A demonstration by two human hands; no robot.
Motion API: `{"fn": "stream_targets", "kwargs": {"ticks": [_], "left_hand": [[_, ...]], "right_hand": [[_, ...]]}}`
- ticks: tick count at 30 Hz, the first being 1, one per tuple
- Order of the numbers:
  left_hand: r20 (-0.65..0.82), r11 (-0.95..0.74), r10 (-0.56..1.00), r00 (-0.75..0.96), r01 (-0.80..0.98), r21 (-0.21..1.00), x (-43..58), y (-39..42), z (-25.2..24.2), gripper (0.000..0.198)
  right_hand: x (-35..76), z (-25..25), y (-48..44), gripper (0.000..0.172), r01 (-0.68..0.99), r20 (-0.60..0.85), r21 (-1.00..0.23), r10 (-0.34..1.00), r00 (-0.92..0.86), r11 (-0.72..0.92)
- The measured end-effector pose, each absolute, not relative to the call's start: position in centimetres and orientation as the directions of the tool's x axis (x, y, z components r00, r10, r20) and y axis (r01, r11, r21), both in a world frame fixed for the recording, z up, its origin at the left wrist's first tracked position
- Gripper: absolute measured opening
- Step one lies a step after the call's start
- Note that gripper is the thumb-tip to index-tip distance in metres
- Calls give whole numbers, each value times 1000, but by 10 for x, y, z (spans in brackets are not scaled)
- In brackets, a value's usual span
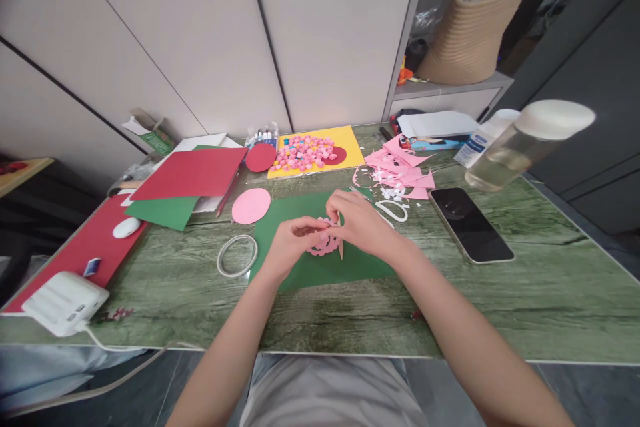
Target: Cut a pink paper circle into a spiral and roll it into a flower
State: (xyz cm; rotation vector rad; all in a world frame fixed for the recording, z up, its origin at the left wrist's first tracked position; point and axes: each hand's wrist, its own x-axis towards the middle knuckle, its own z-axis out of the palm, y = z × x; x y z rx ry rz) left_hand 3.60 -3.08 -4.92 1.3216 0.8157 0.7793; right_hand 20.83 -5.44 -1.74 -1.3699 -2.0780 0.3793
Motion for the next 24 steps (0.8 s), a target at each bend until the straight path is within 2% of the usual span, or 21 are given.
{"fn": "stream_targets", "kwargs": {"ticks": [24], "left_hand": [[-131, 236, 790, 599, -100, 967, 39, -33, -45, 24]], "right_hand": [[210, -22, -53, 33, 785, 284, -440, 897, -338, 435]]}}
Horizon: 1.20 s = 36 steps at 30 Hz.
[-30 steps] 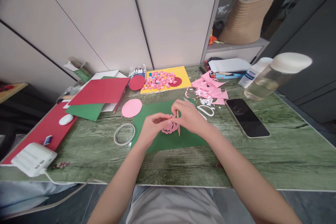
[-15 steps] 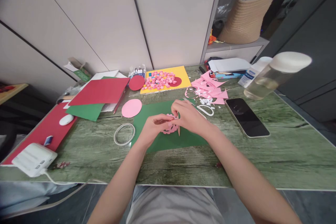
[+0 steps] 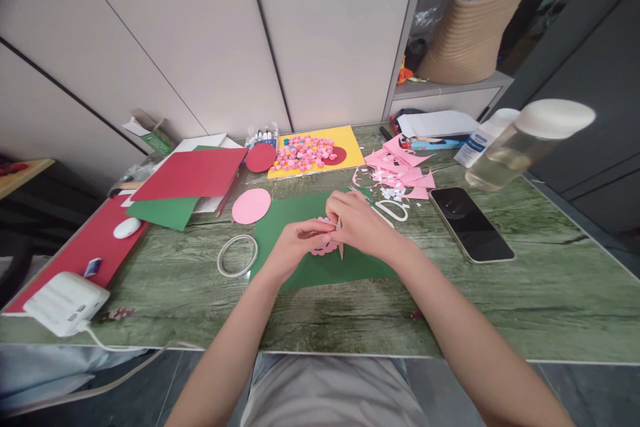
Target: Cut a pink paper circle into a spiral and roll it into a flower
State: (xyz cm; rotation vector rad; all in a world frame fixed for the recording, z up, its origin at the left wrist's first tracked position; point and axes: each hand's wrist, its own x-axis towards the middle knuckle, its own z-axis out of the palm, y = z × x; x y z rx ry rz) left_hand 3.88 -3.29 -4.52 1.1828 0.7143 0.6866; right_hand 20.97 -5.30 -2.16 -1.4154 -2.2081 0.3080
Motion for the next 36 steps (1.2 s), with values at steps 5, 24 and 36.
{"fn": "stream_targets", "kwargs": {"ticks": [5, 24, 36], "left_hand": [[-128, 229, 795, 593, -99, 968, 39, -33, -47, 21], [18, 31, 932, 362, -129, 991, 36, -28, -49, 26], [180, -165, 946, 269, -75, 983, 40, -34, -43, 23]], "right_hand": [[209, -20, -54, 33, 801, 285, -407, 894, -345, 439], [208, -19, -54, 26, 682, 353, -628, 918, -180, 375], [200, -23, -53, 13, 552, 332, -741, 923, -193, 382]]}}
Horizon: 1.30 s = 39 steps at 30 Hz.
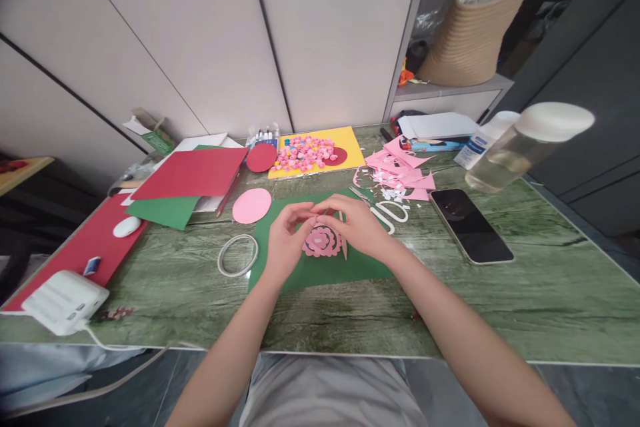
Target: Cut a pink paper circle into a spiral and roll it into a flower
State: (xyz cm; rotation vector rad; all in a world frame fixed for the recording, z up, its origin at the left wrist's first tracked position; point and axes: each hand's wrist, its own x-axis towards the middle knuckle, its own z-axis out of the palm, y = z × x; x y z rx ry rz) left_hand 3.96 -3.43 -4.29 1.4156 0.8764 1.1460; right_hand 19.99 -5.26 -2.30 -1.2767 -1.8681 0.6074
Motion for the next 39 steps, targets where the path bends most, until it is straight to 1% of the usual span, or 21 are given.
{"fn": "stream_targets", "kwargs": {"ticks": [5, 8, 11, 12, 15, 20, 22, 24, 26, 28, 33, 39], "left_hand": [[216, -217, 946, 242, -23, 976, 39, -36, -40, 20], [217, -218, 948, 231, -20, 976, 39, -37, -39, 18], [198, -194, 953, 230, -43, 980, 39, -36, -40, 21], [169, -153, 957, 236, -85, 985, 39, -36, -40, 23], [32, 46, 958, 286, -262, 964, 38, -33, -42, 28], [-109, 298, 907, 408, -437, 849, 34, -27, -43, 38], [-161, 389, 878, 450, -476, 789, 34, -26, -43, 39], [-190, 422, 865, 464, -469, 776, 34, -26, -42, 38], [-187, 406, 870, 456, -448, 797, 34, -27, -41, 37], [-167, 370, 884, 437, -433, 822, 35, -28, -41, 36], [-144, 331, 897, 419, -418, 846, 35, -29, -41, 34], [-136, 312, 897, 420, -384, 869, 35, -29, -41, 31]], "right_hand": [[199, -30, -51, 14, 596, 400, -683, 899, -177, 422], [197, -34, -51, 14, 654, 453, -611, 874, -174, 446], [195, -39, -51, 17, 708, 517, -512, 833, -198, 487], [195, -40, -50, 19, 723, 538, -477, 816, -211, 500], [197, -46, -50, 23, 756, 585, -385, 774, -244, 529], [198, -53, -52, 30, 788, 649, -273, 711, -273, 552], [197, -54, -53, 30, 791, 668, -280, 702, -246, 544], [195, -54, -53, 27, 785, 673, -331, 714, -192, 523], [192, -54, -54, 24, 770, 663, -387, 734, -150, 507], [190, -52, -54, 21, 760, 655, -412, 743, -135, 502], [189, -46, -54, 12, 760, 669, -407, 732, -130, 507], [191, -45, -55, 4, 750, 619, -443, 773, -141, 492]]}}
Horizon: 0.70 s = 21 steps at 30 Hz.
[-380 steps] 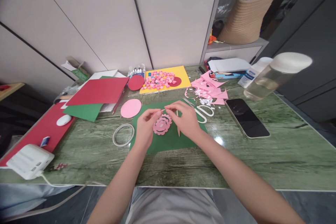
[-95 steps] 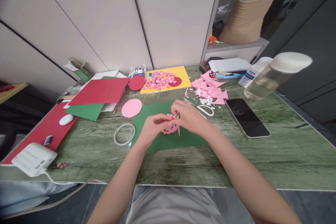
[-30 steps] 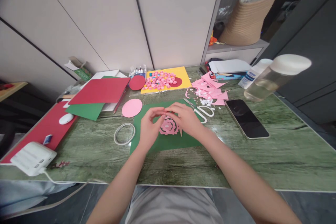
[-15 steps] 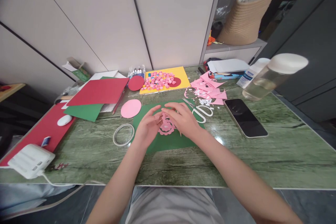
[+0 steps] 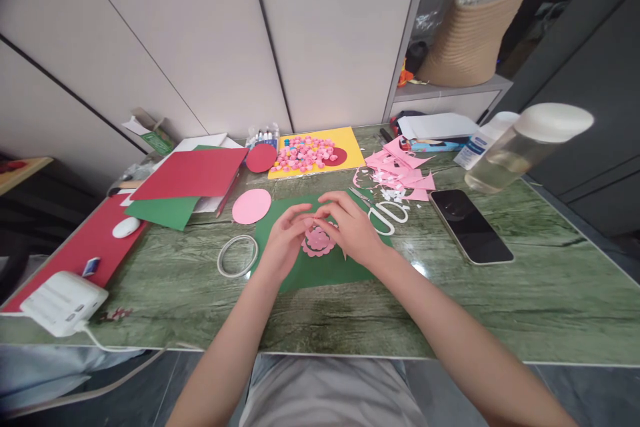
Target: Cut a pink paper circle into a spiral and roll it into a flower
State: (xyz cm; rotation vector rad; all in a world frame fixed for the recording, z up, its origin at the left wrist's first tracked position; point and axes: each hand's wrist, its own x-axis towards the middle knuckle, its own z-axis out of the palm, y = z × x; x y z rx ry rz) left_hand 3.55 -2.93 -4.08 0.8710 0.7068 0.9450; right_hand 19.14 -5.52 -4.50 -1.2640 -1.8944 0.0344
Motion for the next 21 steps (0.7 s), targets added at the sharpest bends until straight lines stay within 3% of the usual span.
{"fn": "stream_targets", "kwargs": {"ticks": [13, 21], "left_hand": [[-120, 313, 877, 465, -365, 877, 34, -28, -43, 27], [-134, 351, 870, 474, -405, 845, 33, -26, -44, 25]], "right_hand": [[195, -41, -56, 3, 688, 523, -492, 813, -257, 534], [192, -38, -58, 6, 667, 521, -529, 821, -233, 525]]}}
